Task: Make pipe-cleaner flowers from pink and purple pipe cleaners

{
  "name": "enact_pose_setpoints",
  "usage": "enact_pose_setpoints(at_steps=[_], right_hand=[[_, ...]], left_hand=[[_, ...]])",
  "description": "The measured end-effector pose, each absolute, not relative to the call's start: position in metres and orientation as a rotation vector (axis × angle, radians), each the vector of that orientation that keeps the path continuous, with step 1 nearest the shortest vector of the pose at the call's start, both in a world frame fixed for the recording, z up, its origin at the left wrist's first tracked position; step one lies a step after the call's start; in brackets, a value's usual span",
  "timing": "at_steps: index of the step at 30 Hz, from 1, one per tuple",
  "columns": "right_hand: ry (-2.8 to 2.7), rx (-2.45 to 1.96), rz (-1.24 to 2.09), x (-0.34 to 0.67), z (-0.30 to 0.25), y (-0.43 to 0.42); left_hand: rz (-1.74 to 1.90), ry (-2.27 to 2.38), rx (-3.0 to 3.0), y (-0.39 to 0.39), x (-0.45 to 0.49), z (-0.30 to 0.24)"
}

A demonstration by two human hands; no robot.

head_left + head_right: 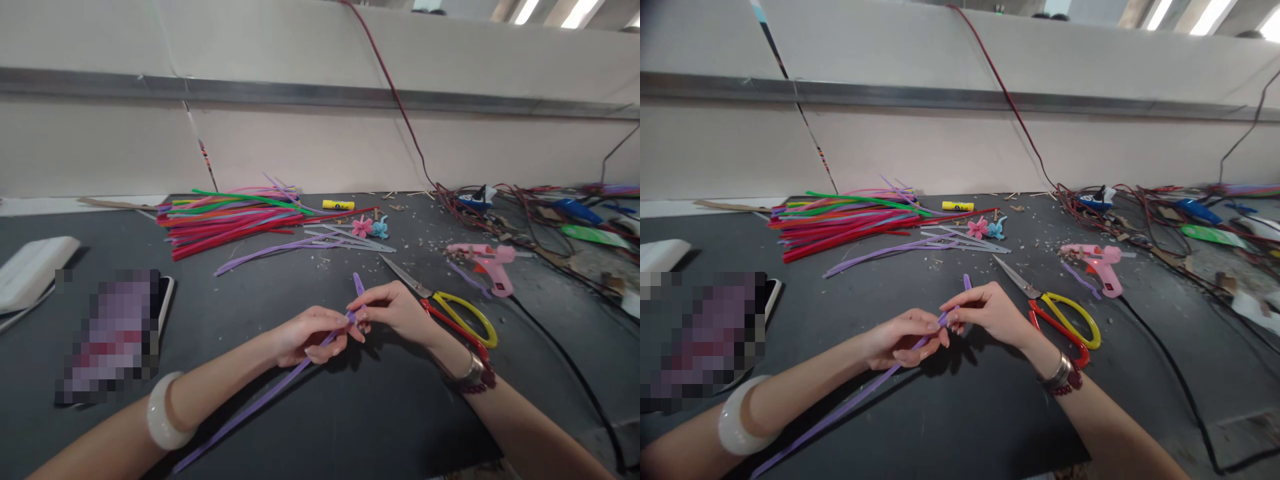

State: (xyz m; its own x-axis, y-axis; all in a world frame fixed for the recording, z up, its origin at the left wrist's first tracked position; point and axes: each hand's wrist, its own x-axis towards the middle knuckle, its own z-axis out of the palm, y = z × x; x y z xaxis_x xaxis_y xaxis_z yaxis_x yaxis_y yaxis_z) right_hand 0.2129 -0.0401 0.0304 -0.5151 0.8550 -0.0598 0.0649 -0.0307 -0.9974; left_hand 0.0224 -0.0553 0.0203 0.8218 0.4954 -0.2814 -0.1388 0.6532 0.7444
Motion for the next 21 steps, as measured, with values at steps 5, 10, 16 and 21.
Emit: enact_pose_setpoints(at_steps=[5,10,16,21], right_hand=[[-1.745,-1.018,1.517,0.2141,0.0355,-0.0404],[-1.831,-1.007,1.494,0.2168,0.0375,-0.0397],[-1.829,-1.01,1.513,0.2187,0.0391,-0.0402],[-1.829,-0.992,1.517,0.2194,0.04,-0.0405]], left_hand=[[0.467,0.627,1.042,-0.0584,0.0253,0.0192],[0.416,0.59,1.056,-0.0578,0.024,0.018],[0.379,0.573,1.021,-0.0572,0.0218,0.0192],[0.372,0.569,1.021,-0.057,0.0209,0.0196]])
